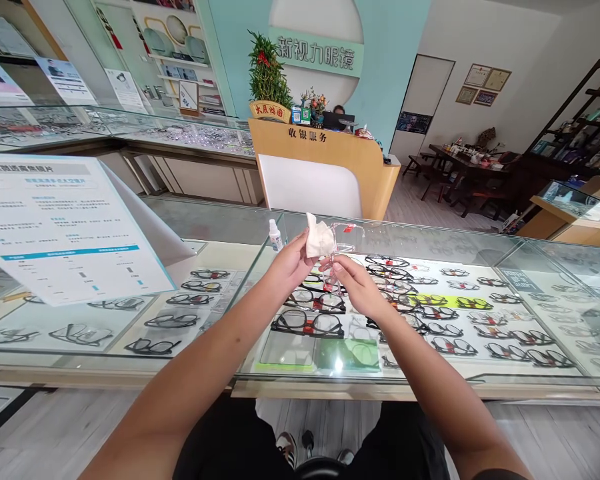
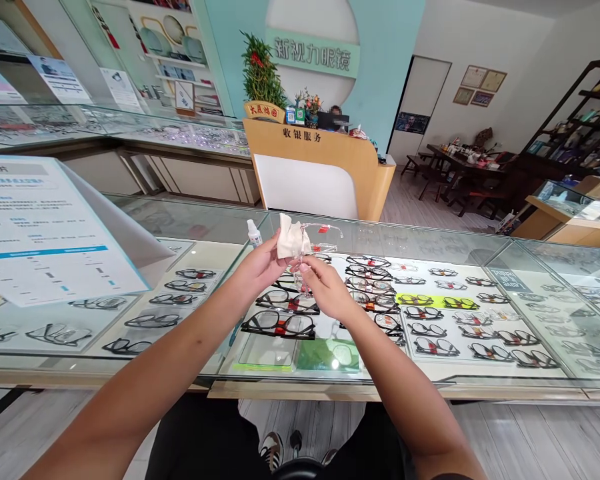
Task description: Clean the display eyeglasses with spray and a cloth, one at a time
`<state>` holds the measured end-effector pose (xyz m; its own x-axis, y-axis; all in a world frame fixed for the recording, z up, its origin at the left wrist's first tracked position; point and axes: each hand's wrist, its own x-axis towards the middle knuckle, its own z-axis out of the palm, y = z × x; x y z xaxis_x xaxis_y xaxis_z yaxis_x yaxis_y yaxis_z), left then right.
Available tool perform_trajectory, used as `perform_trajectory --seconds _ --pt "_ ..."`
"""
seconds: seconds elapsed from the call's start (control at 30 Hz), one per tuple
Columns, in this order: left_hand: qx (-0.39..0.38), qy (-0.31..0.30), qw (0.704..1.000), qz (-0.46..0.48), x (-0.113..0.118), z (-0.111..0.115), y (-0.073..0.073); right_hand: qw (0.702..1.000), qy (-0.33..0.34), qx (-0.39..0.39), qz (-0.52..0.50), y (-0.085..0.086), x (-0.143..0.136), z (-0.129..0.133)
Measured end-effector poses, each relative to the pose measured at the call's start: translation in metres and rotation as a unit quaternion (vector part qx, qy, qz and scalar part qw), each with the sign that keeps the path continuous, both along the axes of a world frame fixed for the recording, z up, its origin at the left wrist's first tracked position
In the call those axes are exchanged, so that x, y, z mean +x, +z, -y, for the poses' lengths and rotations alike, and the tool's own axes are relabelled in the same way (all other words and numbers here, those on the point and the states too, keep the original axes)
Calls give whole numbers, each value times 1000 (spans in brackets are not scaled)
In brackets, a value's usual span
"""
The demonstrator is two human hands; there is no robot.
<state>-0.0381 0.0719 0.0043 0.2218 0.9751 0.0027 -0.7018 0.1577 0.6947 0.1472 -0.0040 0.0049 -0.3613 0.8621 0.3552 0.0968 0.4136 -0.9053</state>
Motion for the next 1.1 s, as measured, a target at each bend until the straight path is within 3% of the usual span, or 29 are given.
perform_trajectory --seconds 0.27,0.5,0.77,0.93,1.1 --pt "-19 2 1000 7 6 6 7 999 -37 14 38 -4 0 -4" --pt "9 12 1000 -15 0 0 1 998 -46 -2 45 -7 2 -6" --pt "35 -76 995 -53 -6 8 9 999 -15 -34 4 2 7 -7" --pt "60 -135 985 -93 -12 10 15 995 38 -79 -46 10 9 -3" --pt "84 -161 978 -107 -14 12 17 984 78 -121 -106 5 11 -5"
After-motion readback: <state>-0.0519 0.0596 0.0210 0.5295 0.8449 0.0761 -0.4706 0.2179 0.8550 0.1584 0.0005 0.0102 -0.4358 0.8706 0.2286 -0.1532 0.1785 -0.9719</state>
